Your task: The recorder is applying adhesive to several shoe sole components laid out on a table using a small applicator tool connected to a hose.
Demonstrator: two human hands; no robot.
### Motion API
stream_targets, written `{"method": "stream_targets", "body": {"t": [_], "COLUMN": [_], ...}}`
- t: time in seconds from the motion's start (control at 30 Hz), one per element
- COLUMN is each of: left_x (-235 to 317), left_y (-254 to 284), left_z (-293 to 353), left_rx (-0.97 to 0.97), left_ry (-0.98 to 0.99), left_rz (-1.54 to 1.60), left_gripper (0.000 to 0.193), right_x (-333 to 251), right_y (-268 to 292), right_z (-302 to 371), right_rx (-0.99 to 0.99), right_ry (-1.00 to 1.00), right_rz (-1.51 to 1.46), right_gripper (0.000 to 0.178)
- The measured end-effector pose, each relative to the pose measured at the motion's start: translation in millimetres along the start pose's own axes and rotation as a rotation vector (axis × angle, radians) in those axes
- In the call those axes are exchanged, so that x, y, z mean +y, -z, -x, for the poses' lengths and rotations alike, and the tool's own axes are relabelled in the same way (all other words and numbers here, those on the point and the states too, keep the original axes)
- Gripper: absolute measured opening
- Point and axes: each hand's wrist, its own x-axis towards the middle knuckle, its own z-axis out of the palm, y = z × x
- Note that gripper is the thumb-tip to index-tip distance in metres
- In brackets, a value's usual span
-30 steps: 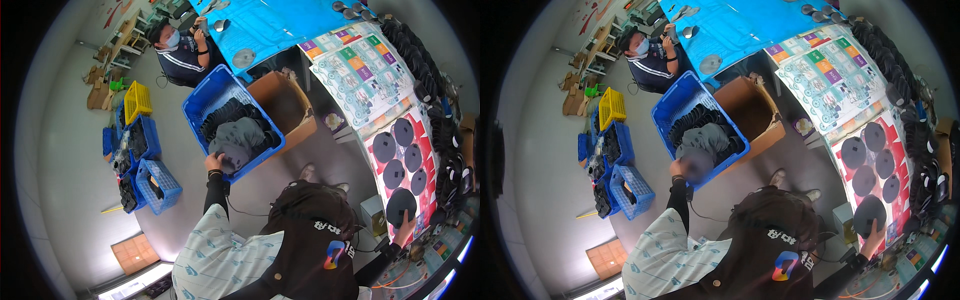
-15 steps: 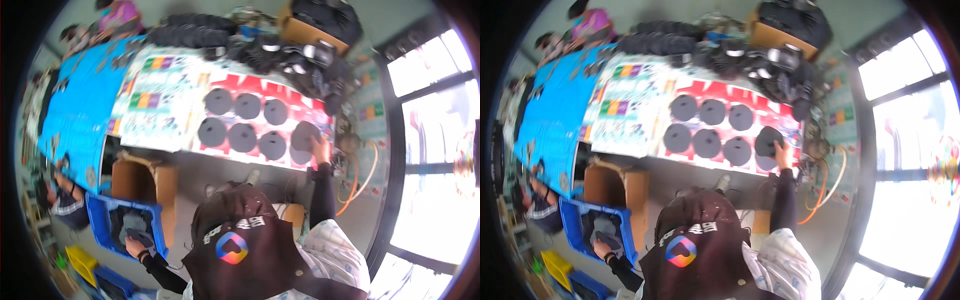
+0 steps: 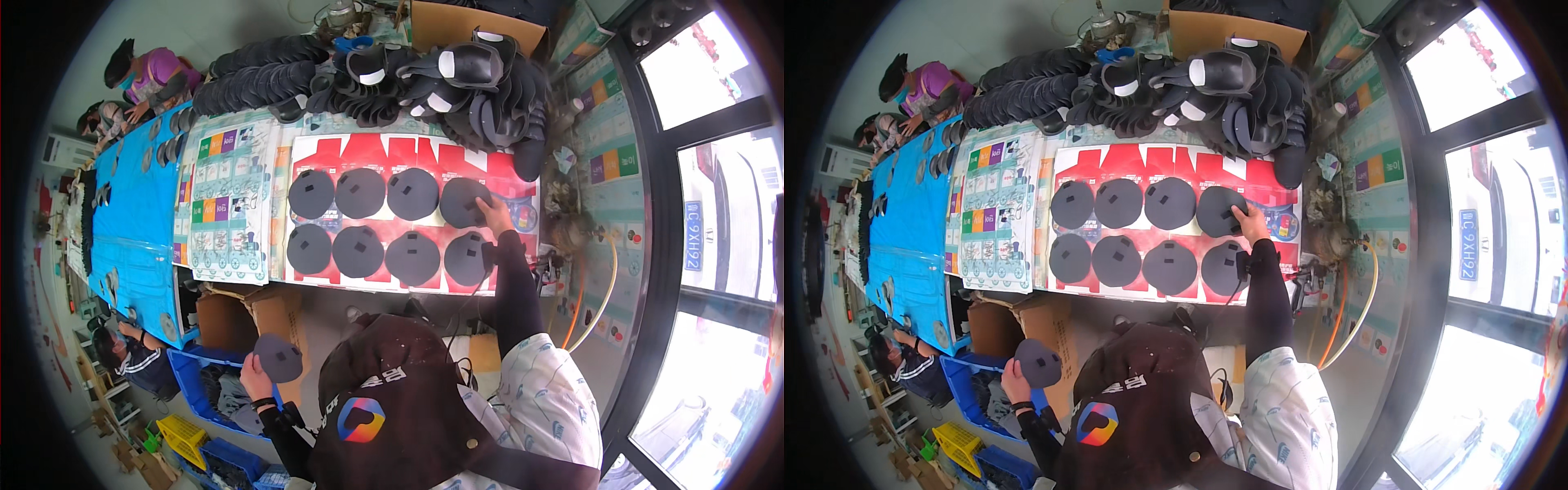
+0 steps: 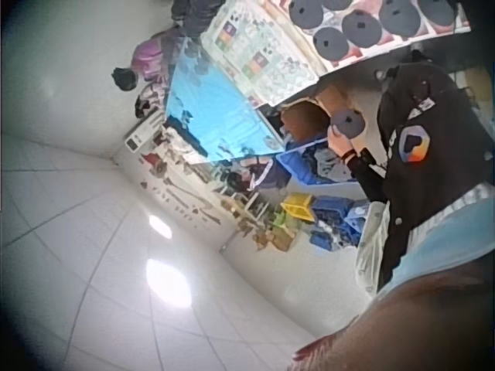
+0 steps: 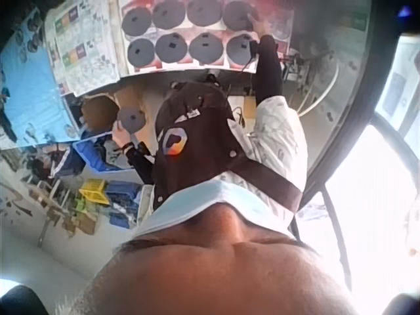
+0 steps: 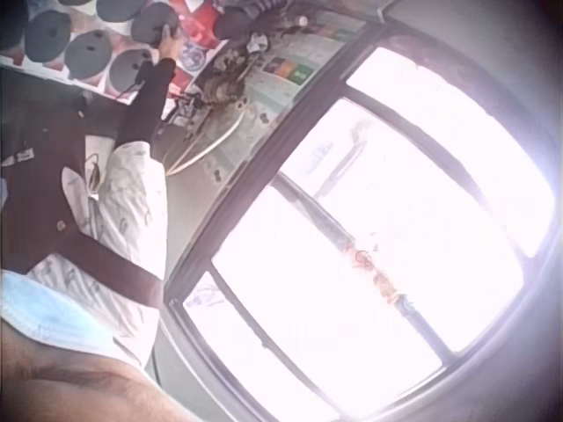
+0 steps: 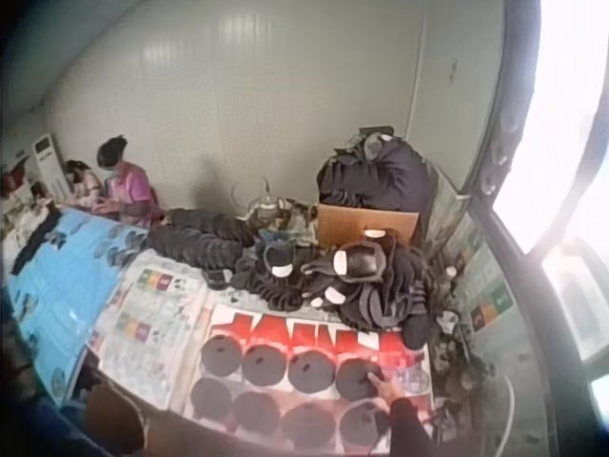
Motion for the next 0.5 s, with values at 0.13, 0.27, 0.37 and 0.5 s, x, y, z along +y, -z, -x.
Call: {"method": "stream_targets", "body": {"t": [0.13, 0.27, 0.37, 0.5], "left_x": [61.6, 113.5, 151.2, 217.3], "left_y": [5.8, 0.9, -10.9, -40.1], "left_z": [-10.4, -29.8, -46.4, -61.1], "left_rx": [-0.06, -0.091, -0.12, -0.269], "left_ry": [-0.022, -0.061, -0.114, -0.246], "left_rz": [0.123, 0.119, 0.13, 0.378], "left_gripper": [0.026, 0.025, 0.026, 0.024], "right_x": [16.5, 31.3, 27.8, -6.0], "right_y": [8.1, 12.1, 12.1, 13.5], "right_z": [-19.7, -34.7, -38.3, -1.9], "right_rx": [0.006, -0.061, -0.052, 0.264], "right_ry": [0.048, -0.051, 0.067, 0.27], "right_rz": [0.021, 0.005, 0.001, 0.535], "right_gripper": [0.027, 0.028, 0.03, 0.036]}}
